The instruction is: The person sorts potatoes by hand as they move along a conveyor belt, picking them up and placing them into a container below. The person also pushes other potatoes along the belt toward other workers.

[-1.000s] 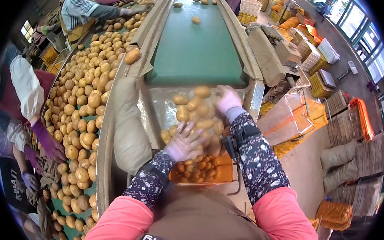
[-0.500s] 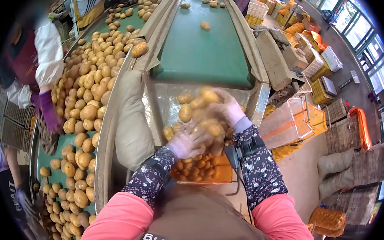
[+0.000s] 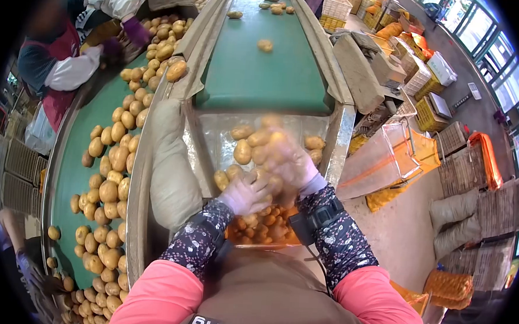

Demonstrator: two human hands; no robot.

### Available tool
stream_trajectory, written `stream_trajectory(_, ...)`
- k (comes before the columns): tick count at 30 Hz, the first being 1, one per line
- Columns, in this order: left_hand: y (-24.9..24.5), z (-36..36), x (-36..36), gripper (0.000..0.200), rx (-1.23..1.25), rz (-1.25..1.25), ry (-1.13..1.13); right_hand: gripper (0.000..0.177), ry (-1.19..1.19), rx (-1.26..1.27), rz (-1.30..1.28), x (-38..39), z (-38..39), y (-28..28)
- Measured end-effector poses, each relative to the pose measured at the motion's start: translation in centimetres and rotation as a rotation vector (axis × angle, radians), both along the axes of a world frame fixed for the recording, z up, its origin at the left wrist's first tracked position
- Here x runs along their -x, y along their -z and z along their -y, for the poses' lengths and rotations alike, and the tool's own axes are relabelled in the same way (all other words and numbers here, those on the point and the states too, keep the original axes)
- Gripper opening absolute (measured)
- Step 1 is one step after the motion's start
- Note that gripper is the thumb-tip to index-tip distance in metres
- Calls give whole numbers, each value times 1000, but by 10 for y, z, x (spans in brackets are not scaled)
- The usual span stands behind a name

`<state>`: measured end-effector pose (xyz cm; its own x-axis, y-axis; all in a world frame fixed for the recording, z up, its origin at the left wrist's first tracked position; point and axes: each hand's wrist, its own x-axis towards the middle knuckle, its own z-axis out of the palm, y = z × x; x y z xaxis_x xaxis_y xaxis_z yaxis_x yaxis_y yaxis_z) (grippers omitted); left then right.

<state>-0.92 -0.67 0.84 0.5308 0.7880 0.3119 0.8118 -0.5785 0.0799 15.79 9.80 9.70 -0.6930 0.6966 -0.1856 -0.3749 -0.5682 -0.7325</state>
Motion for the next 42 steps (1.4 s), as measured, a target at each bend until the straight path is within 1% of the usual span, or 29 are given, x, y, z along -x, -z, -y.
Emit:
stream_trajectory(2,-1,0,0,49,-18,-11,-5,60,5,120,-12,1,-2,15)
stream_trajectory(4,2,0,0,47,-24,-15,-5,53,162,115,20,12,-9,71)
stream_trajectory(5,8,-1,1,46,-19,-13,-2,50,240,112,35,21,-11,89)
stream_trajectory(6,11,-1,2,46,-14,-11,2,48,313,148,72,39,-11,91)
stream_trajectory(7,8,1,1,46,87,-70,-14,49,386,183,107,58,-11,90)
stream_trajectory(8,1,3,1,45,186,-130,-32,50,205,-31,45,68,0,62)
stream_trajectory(9,0,3,1,46,222,-155,-44,52,20,-243,-17,72,19,16)
stream_trajectory(10,-2,3,1,46,257,-180,-56,57,-109,-359,-33,69,42,-25)
stream_trajectory(11,-1,5,1,47,231,-170,-58,63,-237,-472,-49,66,58,-48)
stream_trajectory(13,1,7,-2,49,173,-150,-61,68,-81,-937,257,64,41,-40)
stream_trajectory(15,4,4,-2,52,102,-124,-77,65,43,-946,485,60,-3,-13)
stream_trajectory(17,12,1,0,52,0,-70,-61,68,303,-1102,960,35,-50,22)
stream_trajectory(18,14,-1,0,51,-50,-44,-52,68,342,-1269,1346,22,-64,26)
stream_trajectory(19,12,-2,0,55,-57,-10,-48,70,417,-1265,1518,13,-74,45)
stream_trajectory(21,14,-1,0,56,-61,-11,-96,72,34,-995,1403,-5,-78,42)
stream_trajectory(22,15,-1,0,56,-65,-14,-119,73,-143,-855,1332,-6,-75,29)
stream_trajectory(23,16,-4,1,56,-75,-8,-173,75,-251,-916,1354,-3,-66,18)
stream_trajectory(26,20,-5,2,57,-105,11,-356,77,-424,-1033,1427,9,-54,55)
stream_trajectory(28,13,-6,1,57,-138,35,-520,73,-337,-1073,1494,11,-34,58)
stream_trajectory(29,6,-6,0,58,-73,48,-576,72,-311,-1093,1507,9,-28,61)
stream_trajectory(32,12,-7,1,59,-47,101,-638,68,-257,-1144,1507,5,-14,74)
stream_trajectory(35,23,-10,2,56,-85,122,-636,60,-429,-1025,1401,2,-3,74)
stream_trajectory(38,20,-9,1,55,-98,104,-622,51,-210,-1084,1294,4,10,85)
stream_trajectory(39,18,-9,1,51,-104,110,-599,42,-113,-1178,1324,7,20,67)
stream_trajectory(42,17,-8,3,55,-31,127,-546,40,141,-1743,1199,23,10,74)
